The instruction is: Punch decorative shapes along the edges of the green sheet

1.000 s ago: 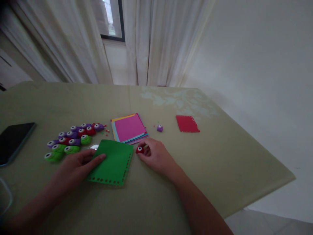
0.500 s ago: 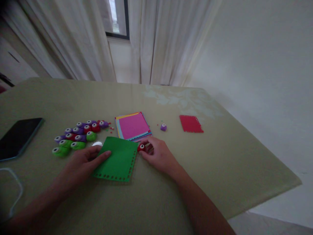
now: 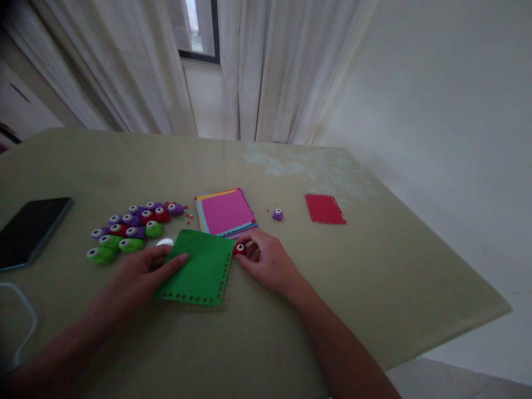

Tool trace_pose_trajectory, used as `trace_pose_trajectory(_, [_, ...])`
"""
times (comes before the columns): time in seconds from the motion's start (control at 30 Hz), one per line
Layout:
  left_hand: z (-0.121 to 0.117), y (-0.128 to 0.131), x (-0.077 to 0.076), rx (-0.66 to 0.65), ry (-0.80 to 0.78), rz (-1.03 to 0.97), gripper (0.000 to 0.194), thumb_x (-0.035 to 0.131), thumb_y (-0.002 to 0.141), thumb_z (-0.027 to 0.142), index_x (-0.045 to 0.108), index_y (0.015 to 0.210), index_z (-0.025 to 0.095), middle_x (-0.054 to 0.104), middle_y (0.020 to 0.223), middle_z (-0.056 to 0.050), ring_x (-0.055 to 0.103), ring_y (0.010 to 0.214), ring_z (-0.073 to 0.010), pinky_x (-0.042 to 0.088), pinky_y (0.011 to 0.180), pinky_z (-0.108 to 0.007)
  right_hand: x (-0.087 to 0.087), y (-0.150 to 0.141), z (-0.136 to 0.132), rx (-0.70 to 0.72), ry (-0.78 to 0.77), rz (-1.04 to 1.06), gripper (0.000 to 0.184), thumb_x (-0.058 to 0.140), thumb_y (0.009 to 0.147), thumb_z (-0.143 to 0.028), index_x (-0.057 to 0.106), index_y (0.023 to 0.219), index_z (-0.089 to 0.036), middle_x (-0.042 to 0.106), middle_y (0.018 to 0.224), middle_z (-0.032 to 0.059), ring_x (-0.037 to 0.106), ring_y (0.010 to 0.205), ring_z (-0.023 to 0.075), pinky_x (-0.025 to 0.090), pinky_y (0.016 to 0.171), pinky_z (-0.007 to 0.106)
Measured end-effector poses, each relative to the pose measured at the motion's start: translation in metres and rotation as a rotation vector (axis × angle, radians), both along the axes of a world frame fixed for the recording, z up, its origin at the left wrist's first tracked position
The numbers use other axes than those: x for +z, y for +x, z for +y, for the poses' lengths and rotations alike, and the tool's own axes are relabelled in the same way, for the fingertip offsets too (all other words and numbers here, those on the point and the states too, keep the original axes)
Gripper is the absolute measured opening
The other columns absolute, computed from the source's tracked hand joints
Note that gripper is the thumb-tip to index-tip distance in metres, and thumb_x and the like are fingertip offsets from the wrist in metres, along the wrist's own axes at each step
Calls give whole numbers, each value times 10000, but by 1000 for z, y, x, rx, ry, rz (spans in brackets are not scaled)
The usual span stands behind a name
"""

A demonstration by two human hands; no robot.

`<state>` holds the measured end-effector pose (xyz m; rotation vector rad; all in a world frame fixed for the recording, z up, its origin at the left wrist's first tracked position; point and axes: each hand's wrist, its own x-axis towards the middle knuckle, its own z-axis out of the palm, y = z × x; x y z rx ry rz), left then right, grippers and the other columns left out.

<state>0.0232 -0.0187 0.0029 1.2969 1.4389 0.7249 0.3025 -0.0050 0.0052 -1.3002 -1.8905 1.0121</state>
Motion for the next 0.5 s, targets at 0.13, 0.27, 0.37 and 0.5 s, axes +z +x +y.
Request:
trace_pose_trajectory(0.13, [0, 0, -2, 3, -21, -16, 371, 742, 818, 581, 758, 877, 215, 809, 812, -31, 722, 685, -238, 517, 552, -283, 0, -1, 0, -12, 15, 6, 259, 710, 854, -96, 709, 1089, -205, 748, 942, 21, 690, 724, 129, 557, 653, 226])
trace_pose_trajectory(0.27, [-1, -1, -3, 0, 1, -21, 358, 744, 829, 574, 753, 870, 219, 803, 795, -20, 713, 673, -228, 509, 547, -275, -1, -1, 0, -17, 33, -4, 225, 716, 869, -117, 710, 1074, -210, 743, 915, 13, 676, 702, 123, 549, 639, 223])
trace_pose_trajectory(0.37, [-2, 0, -3, 11, -2, -38, 356, 753, 825, 570, 751, 861, 217, 793, 777, -18, 709, 661, -226, 508, 538, -274, -2, -1, 0, -24, 41, -6, 219, 719, 869, -118, 707, 1067, -210, 740, 929, 11, 672, 702, 118, 549, 639, 220])
trace_pose_trajectory(0.5, [-3, 1, -3, 12, -22, -63, 366, 756, 824, 576, 749, 876, 215, 803, 797, -30, 720, 673, -232, 531, 556, -286, -2, -1, 0, -30, 58, -8, 244, 712, 856, -91, 701, 1069, -210, 732, 967, 15, 672, 722, 118, 550, 642, 219])
